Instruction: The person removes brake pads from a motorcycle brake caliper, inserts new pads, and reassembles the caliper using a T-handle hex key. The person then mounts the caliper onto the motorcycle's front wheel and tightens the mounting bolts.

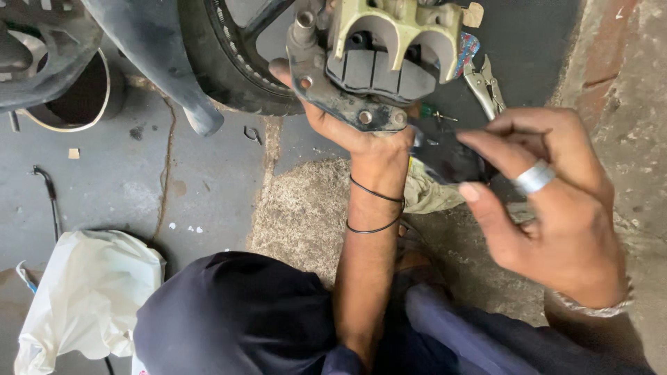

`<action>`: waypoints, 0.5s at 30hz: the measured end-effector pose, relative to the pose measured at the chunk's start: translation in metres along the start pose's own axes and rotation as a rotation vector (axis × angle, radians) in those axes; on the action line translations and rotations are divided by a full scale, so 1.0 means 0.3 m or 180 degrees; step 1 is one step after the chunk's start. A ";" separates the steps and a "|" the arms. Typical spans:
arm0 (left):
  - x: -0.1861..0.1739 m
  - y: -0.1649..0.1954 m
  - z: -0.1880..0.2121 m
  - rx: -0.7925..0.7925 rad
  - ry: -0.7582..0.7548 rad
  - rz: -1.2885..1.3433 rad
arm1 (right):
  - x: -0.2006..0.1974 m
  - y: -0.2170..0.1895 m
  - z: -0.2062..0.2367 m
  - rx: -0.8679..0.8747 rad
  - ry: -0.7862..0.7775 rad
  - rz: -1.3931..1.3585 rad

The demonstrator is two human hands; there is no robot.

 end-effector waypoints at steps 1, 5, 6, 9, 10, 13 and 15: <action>0.004 0.002 -0.003 0.0076 -0.0036 0.0005 | 0.006 -0.066 -0.034 0.0013 -0.0031 0.0129; 0.031 0.007 -0.008 0.0259 -0.0216 0.0291 | 0.025 -0.215 -0.180 -0.0311 -0.0029 0.0645; 0.040 0.033 0.003 0.0612 -0.0202 -0.0585 | 0.030 -0.230 -0.203 -0.0366 -0.0023 0.0698; 0.099 0.098 0.063 0.1783 0.0102 -0.3844 | 0.048 -0.245 -0.236 -0.0490 0.0070 0.0626; 0.103 0.102 0.075 0.1920 0.0270 -0.4468 | 0.053 -0.245 -0.234 -0.0526 0.0107 0.0551; 0.021 0.087 0.065 0.1376 0.0554 -0.3611 | 0.063 -0.234 -0.199 -0.0435 0.0326 0.0613; 0.032 0.087 0.080 0.1649 0.0265 -0.3871 | 0.066 -0.220 -0.167 -0.0334 0.0473 0.0648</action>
Point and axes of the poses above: each hand's wrist, its own z-axis away from the middle knuckle, its own x-axis out of the palm, y = z × x, the point moved 8 cm from there along -z, towards the middle knuckle, and after that the axes turned 9 degrees about -z, right-handed, at the moved point
